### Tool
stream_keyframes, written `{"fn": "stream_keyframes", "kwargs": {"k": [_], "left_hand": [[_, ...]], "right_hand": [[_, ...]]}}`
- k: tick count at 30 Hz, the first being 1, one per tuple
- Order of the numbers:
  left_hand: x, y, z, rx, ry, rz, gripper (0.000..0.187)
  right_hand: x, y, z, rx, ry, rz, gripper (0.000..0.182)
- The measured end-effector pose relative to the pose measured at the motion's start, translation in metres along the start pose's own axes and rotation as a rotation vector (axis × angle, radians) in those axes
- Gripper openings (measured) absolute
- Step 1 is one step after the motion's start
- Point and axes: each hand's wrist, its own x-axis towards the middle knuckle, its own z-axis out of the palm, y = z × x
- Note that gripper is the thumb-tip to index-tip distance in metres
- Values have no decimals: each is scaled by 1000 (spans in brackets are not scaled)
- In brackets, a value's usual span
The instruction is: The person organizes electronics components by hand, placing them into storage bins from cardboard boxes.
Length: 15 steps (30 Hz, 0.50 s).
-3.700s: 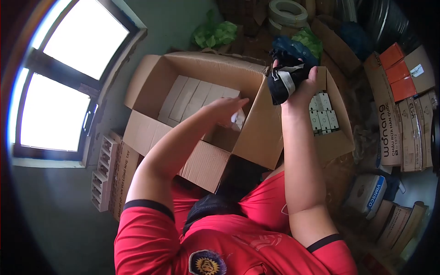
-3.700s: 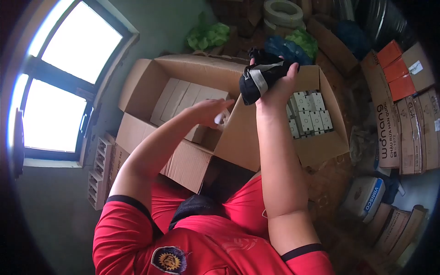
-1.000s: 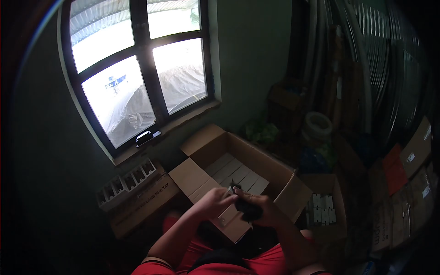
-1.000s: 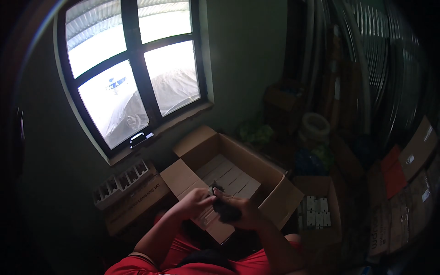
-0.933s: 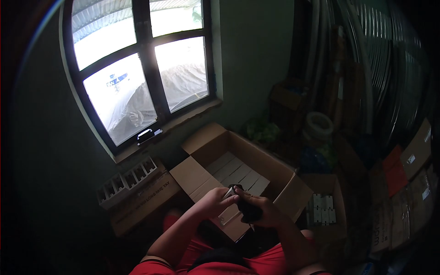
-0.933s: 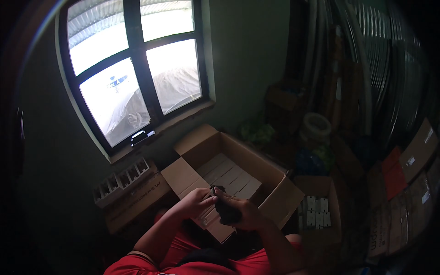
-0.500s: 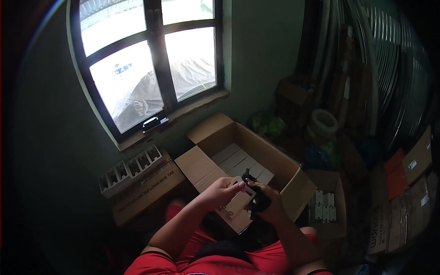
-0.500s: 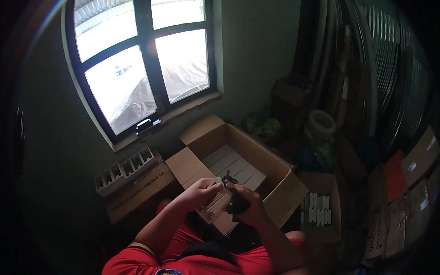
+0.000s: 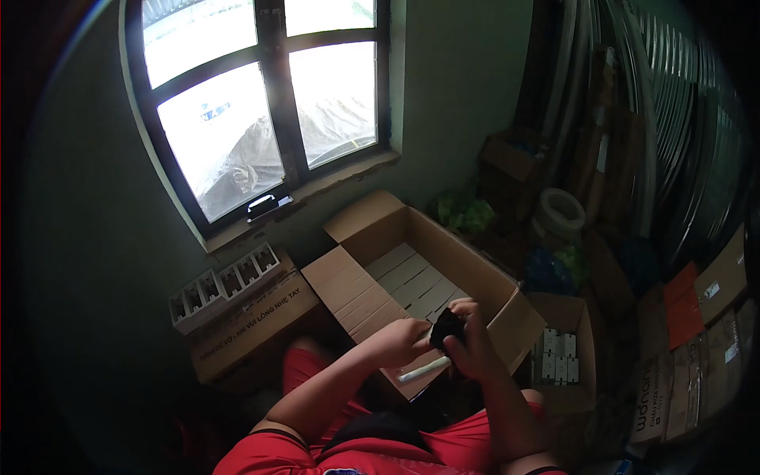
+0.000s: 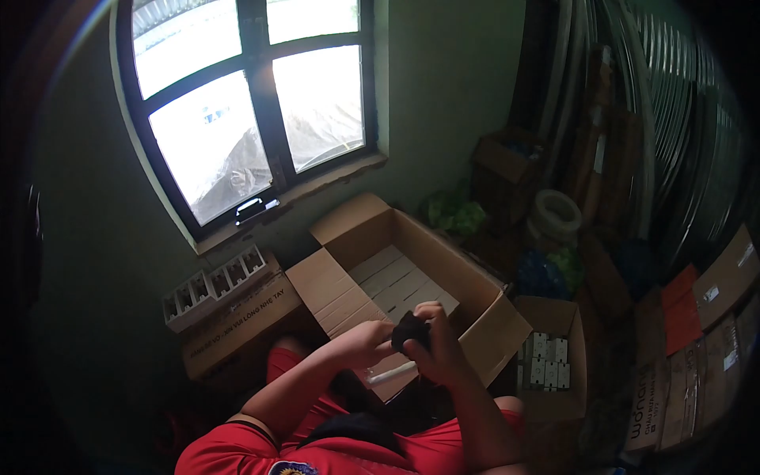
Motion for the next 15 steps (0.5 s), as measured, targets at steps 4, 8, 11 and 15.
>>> {"fn": "stream_keyframes", "kwargs": {"k": [4, 8, 11, 15], "left_hand": [[1, 4, 1, -40, 19, 49, 43], [-11, 22, -30, -186, 98, -35, 41], [-18, 21, -42, -163, 191, -77, 47], [-15, 28, -25, 194, 41, -26, 52]], "right_hand": [[-2, -3, -7, 205, -68, 153, 34], [3, -10, -17, 140, -129, 112, 25], [-7, -3, -14, 128, -199, 268, 25], [2, -4, -1, -48, -58, 63, 18]]}}
